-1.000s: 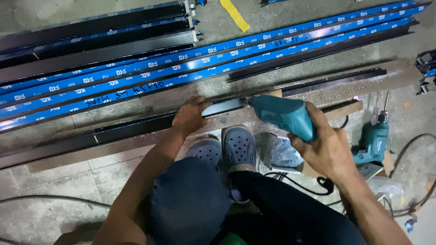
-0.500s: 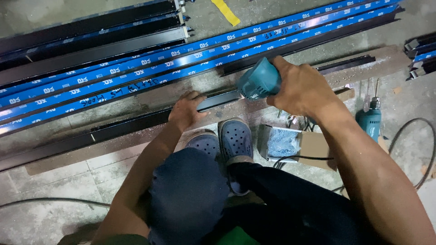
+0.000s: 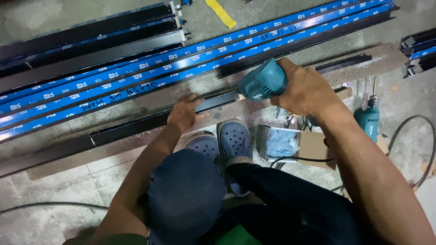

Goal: Assembling metal window frame components by aligning the pieces and fastening them with screws using a power drill.

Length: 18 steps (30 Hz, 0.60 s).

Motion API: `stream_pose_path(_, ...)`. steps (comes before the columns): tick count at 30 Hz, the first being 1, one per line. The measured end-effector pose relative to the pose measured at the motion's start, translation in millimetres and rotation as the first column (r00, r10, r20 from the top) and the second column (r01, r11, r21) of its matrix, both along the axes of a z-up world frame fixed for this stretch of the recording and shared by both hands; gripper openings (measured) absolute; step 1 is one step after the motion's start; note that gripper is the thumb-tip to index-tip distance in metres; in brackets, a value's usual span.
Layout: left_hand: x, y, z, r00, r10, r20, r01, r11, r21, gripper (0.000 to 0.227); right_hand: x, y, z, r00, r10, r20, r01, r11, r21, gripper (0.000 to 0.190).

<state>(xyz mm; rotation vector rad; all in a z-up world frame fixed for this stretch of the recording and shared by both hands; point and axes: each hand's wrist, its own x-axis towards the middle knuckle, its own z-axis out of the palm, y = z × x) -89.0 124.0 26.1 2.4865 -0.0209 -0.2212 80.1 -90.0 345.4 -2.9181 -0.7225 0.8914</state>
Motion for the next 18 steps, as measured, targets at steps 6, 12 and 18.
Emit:
stream_pose_path(6, 1, 2, 2, 0.997, -0.004, -0.083, -0.001, 0.998, -0.06, 0.063, 1, -4, 8, 0.994, -0.048, -0.1, 0.057, 0.994, 0.089, 0.079)
stream_pose_path(12, 1, 2, 12, 0.999, -0.016, -0.03, 0.016, 1.0, 0.003, 0.059, -4, -9, 4, 0.998, -0.018, -0.057, 0.026, 0.988, 0.151, 0.08)
stream_pose_path(18, 4, 1, 6, 0.999, 0.016, -0.045, -0.012, 0.996, 0.083, 0.058, -9, -18, 7, 0.998, -0.024, -0.056, 0.037, 0.967, 0.252, 0.079)
